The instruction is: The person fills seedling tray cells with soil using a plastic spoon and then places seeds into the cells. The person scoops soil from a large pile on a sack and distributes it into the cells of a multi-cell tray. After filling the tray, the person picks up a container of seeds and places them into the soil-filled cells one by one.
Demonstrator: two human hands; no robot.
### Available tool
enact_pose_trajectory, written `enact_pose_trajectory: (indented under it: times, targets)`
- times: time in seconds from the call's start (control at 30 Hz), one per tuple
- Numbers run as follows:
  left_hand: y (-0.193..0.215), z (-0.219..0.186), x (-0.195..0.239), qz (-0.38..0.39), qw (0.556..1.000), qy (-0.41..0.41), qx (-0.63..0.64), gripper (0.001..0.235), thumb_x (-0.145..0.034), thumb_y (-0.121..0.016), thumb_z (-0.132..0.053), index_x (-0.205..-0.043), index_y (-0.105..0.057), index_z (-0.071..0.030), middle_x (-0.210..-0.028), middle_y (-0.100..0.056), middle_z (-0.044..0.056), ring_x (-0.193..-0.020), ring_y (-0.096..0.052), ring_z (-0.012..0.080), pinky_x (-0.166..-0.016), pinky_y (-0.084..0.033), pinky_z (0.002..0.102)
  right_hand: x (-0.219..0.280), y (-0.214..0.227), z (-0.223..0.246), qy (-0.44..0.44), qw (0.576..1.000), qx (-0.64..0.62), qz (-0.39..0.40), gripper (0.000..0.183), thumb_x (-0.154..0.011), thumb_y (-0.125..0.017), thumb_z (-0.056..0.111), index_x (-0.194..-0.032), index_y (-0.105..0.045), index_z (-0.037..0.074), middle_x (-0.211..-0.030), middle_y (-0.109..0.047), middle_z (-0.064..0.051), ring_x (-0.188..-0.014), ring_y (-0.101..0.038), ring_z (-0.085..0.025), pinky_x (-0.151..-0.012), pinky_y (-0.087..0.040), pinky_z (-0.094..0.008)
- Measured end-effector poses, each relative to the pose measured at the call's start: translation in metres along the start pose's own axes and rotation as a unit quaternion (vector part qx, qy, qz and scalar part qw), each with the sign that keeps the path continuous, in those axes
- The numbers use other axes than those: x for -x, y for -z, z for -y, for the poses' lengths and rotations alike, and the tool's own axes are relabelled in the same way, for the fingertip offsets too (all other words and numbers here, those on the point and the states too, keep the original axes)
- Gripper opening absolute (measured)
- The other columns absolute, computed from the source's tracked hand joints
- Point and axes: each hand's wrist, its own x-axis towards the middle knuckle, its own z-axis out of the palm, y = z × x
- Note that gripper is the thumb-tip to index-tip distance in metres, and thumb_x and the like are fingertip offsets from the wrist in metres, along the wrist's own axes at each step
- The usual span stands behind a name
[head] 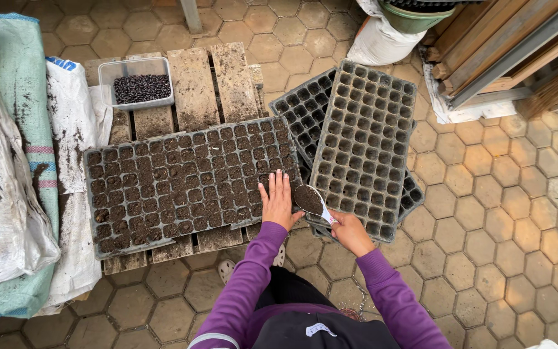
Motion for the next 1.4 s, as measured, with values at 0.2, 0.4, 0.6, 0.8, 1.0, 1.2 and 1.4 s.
enact_pose_trajectory:
  times: [0.2, 0.4, 0.6, 0.8, 1.0, 1.2, 1.4]
  targets:
    - [0.000, 0.004, 0.002, -0.022, 1.000, -0.015, 0.014, 0.130, -0.068, -0.089, -0.052, -0.159, -0.015, 0.004, -0.168, -0.009, 0.023, -0.157, -0.006, 0.0375, -0.124, -0.004, 0.062, 0.005, 0.005, 0.023, -0.041, 0.998, 0.046, -0.013, 0.052, -0.090, -0.055, 0.008, -0.139, -0.066, 0.021, -0.063, -0.064, -0.004, -0.056, -0.058, -0.012, -0.059, -0.049, -0.030]
    - [0.003, 0.010, 0.000, -0.011, 0.999, -0.010, 0.030, 0.131, -0.069, -0.090, -0.048, -0.160, -0.012, 0.004, -0.169, -0.007, 0.023, -0.158, -0.005, 0.0365, -0.125, -0.002, 0.059, -0.010, -0.013, -0.015, 0.082, 0.982, 0.143, -0.093, 0.049, -0.087, -0.060, 0.009, -0.135, -0.070, 0.019, -0.081, -0.070, -0.013, -0.065, -0.065, -0.021, -0.067, -0.054, -0.036]
    - [0.002, 0.012, -0.003, 0.000, 1.000, -0.013, 0.028, 0.131, -0.070, -0.090, -0.047, -0.160, -0.010, 0.004, -0.169, -0.006, 0.024, -0.158, -0.002, 0.0376, -0.125, 0.000, 0.060, -0.004, -0.012, 0.000, 0.007, 0.986, 0.147, -0.084, 0.051, -0.088, -0.059, 0.010, -0.136, -0.068, 0.021, -0.073, -0.070, -0.015, -0.061, -0.067, -0.024, -0.066, -0.054, -0.038]
    - [0.003, 0.012, -0.007, -0.005, 0.999, -0.007, 0.040, 0.127, -0.073, -0.088, -0.047, -0.160, -0.011, 0.005, -0.169, -0.006, 0.024, -0.158, -0.003, 0.0383, -0.124, -0.001, 0.061, 0.007, -0.004, 0.029, -0.052, 0.995, 0.048, -0.064, 0.051, -0.089, -0.057, 0.008, -0.137, -0.068, 0.018, -0.063, -0.067, -0.007, -0.056, -0.062, -0.016, -0.059, -0.051, -0.034]
    - [0.001, 0.015, -0.014, -0.036, 0.999, 0.003, 0.034, 0.124, -0.074, -0.087, -0.047, -0.159, -0.013, 0.005, -0.168, -0.007, 0.025, -0.157, -0.005, 0.0383, -0.124, -0.002, 0.062, 0.003, 0.001, 0.031, -0.049, 0.994, 0.072, -0.072, 0.049, -0.090, -0.057, 0.008, -0.138, -0.066, 0.017, -0.063, -0.066, -0.007, -0.054, -0.062, -0.017, -0.058, -0.051, -0.033]
    - [-0.002, 0.027, -0.012, -0.013, 0.999, -0.041, 0.017, 0.099, -0.084, -0.076, -0.044, -0.156, -0.027, 0.004, -0.166, -0.009, 0.026, -0.156, -0.005, 0.0375, -0.122, -0.002, 0.063, -0.003, 0.010, 0.030, -0.053, 0.996, 0.037, -0.063, 0.052, -0.090, -0.057, 0.007, -0.140, -0.065, 0.017, -0.064, -0.065, -0.006, -0.055, -0.058, -0.015, -0.057, -0.049, -0.032]
    - [-0.025, 0.018, 0.013, -0.046, 0.994, -0.099, 0.028, 0.071, -0.091, -0.069, -0.033, -0.151, -0.046, -0.003, -0.167, -0.015, 0.024, -0.157, -0.008, 0.0379, -0.123, -0.003, 0.063, -0.007, 0.014, 0.022, -0.038, 0.998, 0.021, -0.048, 0.051, -0.091, -0.057, 0.008, -0.140, -0.065, 0.017, -0.064, -0.065, -0.005, -0.055, -0.057, -0.012, -0.056, -0.048, -0.032]
